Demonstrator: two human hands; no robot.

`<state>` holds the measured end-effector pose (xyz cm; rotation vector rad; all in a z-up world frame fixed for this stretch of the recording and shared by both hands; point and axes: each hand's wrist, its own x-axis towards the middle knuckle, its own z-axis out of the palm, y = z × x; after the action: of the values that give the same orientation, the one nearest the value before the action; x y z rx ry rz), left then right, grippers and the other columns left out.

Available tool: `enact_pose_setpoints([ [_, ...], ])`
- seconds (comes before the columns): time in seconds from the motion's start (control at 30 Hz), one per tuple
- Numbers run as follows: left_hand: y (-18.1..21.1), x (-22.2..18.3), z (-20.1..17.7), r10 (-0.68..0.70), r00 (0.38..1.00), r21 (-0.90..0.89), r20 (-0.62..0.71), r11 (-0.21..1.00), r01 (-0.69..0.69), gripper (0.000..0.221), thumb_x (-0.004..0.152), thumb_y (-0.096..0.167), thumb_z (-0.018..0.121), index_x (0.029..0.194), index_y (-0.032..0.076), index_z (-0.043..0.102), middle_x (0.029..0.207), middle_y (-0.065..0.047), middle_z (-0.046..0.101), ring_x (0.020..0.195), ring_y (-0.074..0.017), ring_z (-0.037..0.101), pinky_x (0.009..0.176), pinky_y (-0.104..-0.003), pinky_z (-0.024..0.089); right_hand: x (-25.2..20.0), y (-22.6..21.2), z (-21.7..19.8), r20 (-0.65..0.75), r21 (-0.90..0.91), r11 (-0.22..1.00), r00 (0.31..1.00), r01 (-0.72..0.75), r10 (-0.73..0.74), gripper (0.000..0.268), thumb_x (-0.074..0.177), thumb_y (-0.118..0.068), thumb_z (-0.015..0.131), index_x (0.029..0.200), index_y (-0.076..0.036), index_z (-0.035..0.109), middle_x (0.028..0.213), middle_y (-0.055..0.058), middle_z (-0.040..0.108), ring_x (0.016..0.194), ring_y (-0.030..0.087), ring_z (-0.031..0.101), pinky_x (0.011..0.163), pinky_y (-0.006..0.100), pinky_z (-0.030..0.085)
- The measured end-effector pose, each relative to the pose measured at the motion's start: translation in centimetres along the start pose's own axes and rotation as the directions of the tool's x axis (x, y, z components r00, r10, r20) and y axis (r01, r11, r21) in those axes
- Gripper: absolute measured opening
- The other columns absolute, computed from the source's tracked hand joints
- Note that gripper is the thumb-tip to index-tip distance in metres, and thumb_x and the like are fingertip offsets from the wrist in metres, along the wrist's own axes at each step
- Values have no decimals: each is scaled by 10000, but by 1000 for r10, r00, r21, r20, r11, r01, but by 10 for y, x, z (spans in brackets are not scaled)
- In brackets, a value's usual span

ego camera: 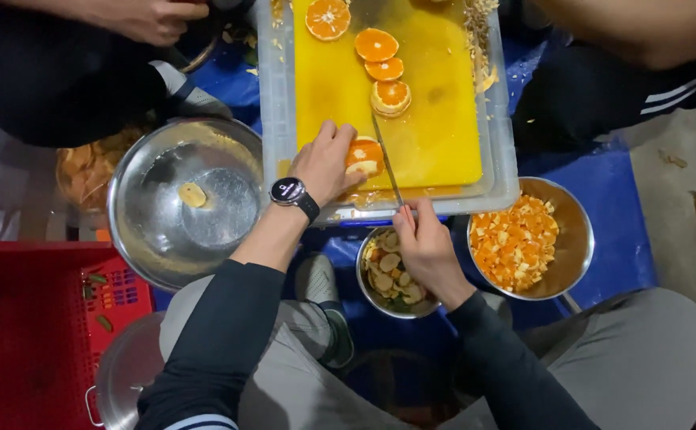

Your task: Slicing oranges into smaller pieces on a cutting board and transferring them to bowls.

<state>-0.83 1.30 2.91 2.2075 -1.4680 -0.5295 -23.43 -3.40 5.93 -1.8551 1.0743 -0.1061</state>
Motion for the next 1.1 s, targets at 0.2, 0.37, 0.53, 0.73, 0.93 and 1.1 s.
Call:
enact_pose_setpoints([
  [0.2,6,-1,-4,70,997,159,-32,985,-64,584,818,295,913,1258,120,572,1187,-120,530,1173,-398,640,983,-536,566,-11,-13,-8,-36,-3,1000,999,27,-27,351,1042,-362,515,1287,-116,569,964,253,748,976,471,716,797,560,565],
  [0.37,-5,0,13,109,992,119,-62,988,-101,531,839,308,865,1231,114,564,1109,-91,558,1122,-377,653,930,-540,574,-34,-19,0,-54,-60,998,998,15,-19,334,1028,-340,523,1273,-118,569,1109,260,741,1042,467,688,837,620,549],
  [0.53,-5,2,18,85,993,91,-85,993,-77,502,848,304,850,1221,120,569,1097,-91,556,1110,-373,651,933,-534,572,-43,-23,0,-25,-82,997,1000,2,-4,304,1030,-363,512,1252,-162,560,1131,243,746,1055,450,699,871,595,562],
  [0.73,-13,7,18,48,997,-21,-65,999,-50,503,823,298,890,1203,151,596,1095,-80,586,1121,-353,654,933,-516,564,-27,-38,1,-30,-125,991,998,45,-50,290,1036,-330,511,1224,-115,558,1009,317,711,1010,525,672,797,635,573],
  [0.93,-13,8,19,56,995,-19,-79,998,-58,523,787,305,909,1174,156,591,1079,-74,595,1110,-372,653,916,-552,556,27,-21,20,30,-111,992,998,60,-57,309,1050,-397,449,1246,-169,519,1007,215,720,1082,465,686,904,584,546],
  [1.1,-8,8,13,32,997,-28,-64,999,-34,513,792,252,916,1170,157,582,1093,-80,619,1120,-347,666,933,-514,560,-16,-21,16,-24,-142,989,999,-34,31,229,1043,-326,483,1162,-140,543,921,242,730,1009,489,692,845,592,559],
])
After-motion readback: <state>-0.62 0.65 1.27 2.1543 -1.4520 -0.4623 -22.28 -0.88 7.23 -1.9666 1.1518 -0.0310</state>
